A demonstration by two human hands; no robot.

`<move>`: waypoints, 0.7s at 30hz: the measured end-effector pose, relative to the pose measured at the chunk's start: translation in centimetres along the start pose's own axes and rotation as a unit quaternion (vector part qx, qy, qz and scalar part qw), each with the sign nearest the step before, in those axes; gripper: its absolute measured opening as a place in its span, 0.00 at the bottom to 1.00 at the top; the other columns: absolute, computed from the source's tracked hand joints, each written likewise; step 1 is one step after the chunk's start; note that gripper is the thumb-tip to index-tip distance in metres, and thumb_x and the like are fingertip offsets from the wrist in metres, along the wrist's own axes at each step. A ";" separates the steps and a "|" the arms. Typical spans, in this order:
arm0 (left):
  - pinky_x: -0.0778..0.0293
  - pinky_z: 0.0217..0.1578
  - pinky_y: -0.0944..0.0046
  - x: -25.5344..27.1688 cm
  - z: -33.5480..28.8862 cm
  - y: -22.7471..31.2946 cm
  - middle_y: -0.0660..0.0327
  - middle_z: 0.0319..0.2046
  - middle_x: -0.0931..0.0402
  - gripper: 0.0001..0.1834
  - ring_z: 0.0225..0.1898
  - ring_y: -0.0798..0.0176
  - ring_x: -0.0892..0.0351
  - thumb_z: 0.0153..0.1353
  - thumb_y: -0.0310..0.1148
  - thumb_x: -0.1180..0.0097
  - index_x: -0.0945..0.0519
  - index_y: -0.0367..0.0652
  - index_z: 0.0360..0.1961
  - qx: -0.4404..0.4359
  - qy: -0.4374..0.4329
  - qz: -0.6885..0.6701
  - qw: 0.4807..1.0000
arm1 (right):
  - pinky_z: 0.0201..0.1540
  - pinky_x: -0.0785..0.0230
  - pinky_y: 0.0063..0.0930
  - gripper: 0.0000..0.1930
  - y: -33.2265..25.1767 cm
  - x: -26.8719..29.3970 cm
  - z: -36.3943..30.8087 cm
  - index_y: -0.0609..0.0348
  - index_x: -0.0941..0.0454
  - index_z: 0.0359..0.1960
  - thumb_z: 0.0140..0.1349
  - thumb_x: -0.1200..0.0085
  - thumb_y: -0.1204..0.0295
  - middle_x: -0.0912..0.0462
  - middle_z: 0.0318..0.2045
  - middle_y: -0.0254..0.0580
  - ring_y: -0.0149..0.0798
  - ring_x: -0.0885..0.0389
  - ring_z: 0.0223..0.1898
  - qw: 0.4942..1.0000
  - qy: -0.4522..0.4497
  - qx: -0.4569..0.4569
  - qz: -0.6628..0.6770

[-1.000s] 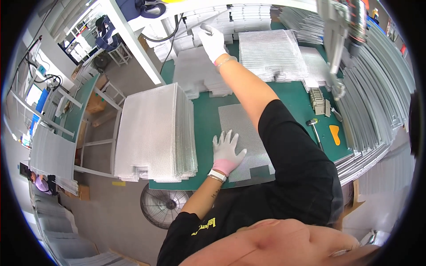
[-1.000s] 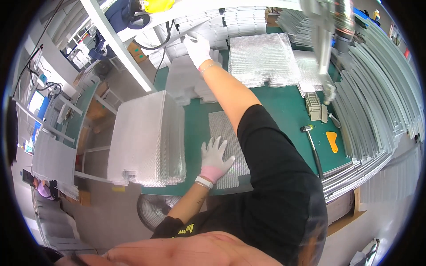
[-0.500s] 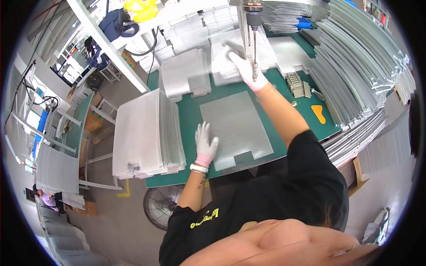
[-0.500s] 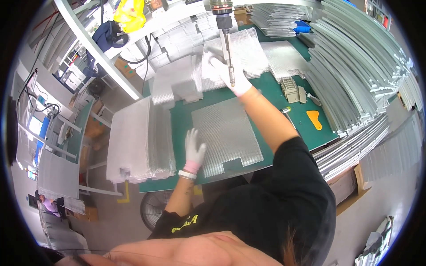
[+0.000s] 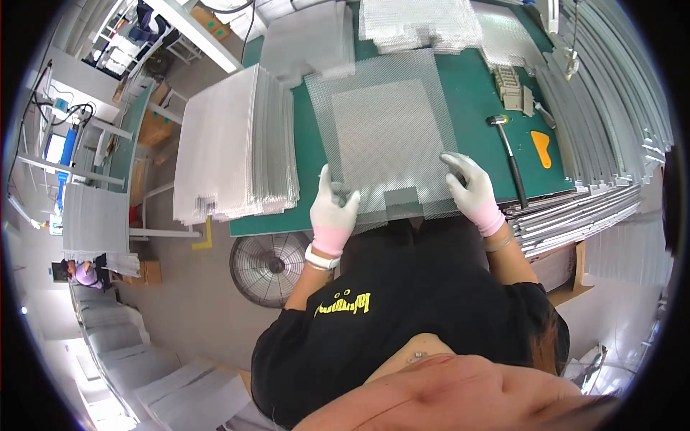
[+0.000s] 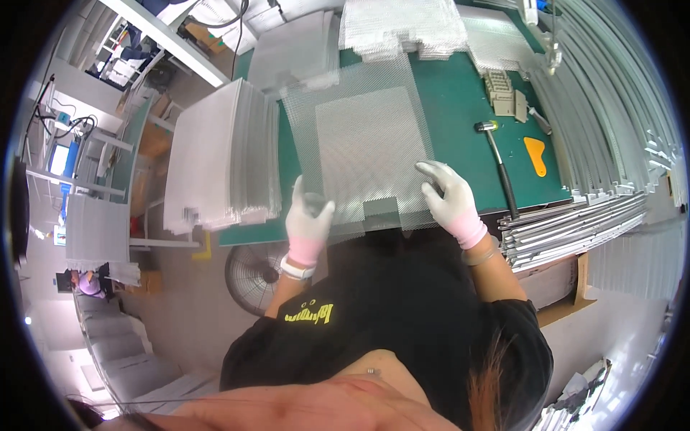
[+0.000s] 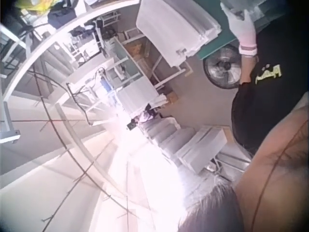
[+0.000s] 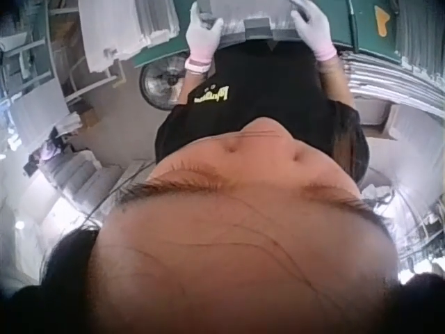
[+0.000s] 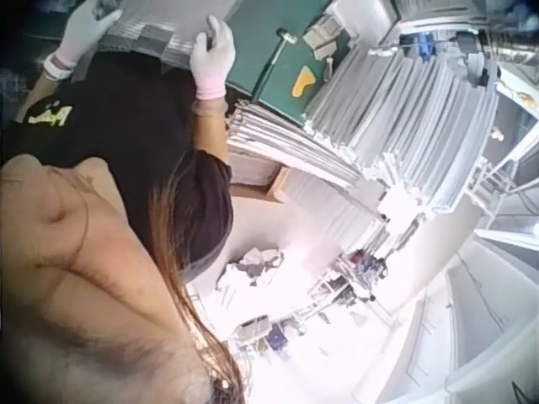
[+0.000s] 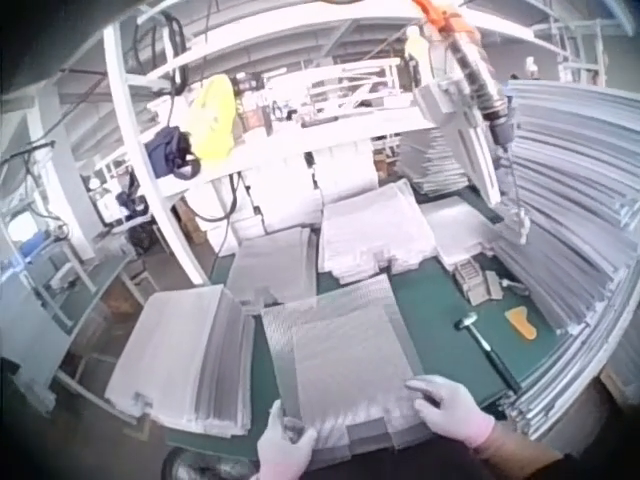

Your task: Assembling industrial mesh filters by fitting metal frames and securing them using a power screwdriver and a hammer.

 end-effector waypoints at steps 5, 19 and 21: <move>0.22 0.37 0.61 -1.7 0.8 -1.5 0.51 0.38 0.18 0.43 0.32 0.56 0.19 0.54 0.36 0.33 0.37 0.31 0.68 0.051 -0.036 0.048 0.997 | 0.61 0.30 0.36 0.21 1.4 -0.9 0.1 0.60 0.21 0.55 0.59 0.41 0.71 0.20 0.54 0.54 0.52 0.21 0.57 0.993 -0.049 -0.090 -0.060; 0.25 0.54 0.54 -4.1 3.2 -3.6 0.41 0.57 0.25 0.42 0.55 0.43 0.22 0.58 0.40 0.37 0.39 0.33 0.70 0.018 -0.080 0.140 0.987 | 0.63 0.31 0.36 0.25 5.7 -3.2 0.9 0.56 0.24 0.59 0.59 0.39 0.67 0.22 0.58 0.49 0.50 0.24 0.60 0.983 -0.055 -0.068 -0.162; 0.25 0.54 0.54 -4.2 3.2 -3.6 0.42 0.57 0.26 0.42 0.55 0.43 0.22 0.58 0.40 0.37 0.39 0.34 0.71 0.019 -0.084 0.144 0.986 | 0.63 0.31 0.36 0.25 5.9 -3.3 0.8 0.55 0.25 0.60 0.60 0.39 0.67 0.23 0.60 0.46 0.49 0.25 0.61 0.981 -0.061 -0.064 -0.174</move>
Point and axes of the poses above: each hand's wrist, its own z-axis towards the middle knuckle, its own x-axis out of the back of the hand, y = z × x, the point moved 1 cm from there along z, towards the middle knuckle
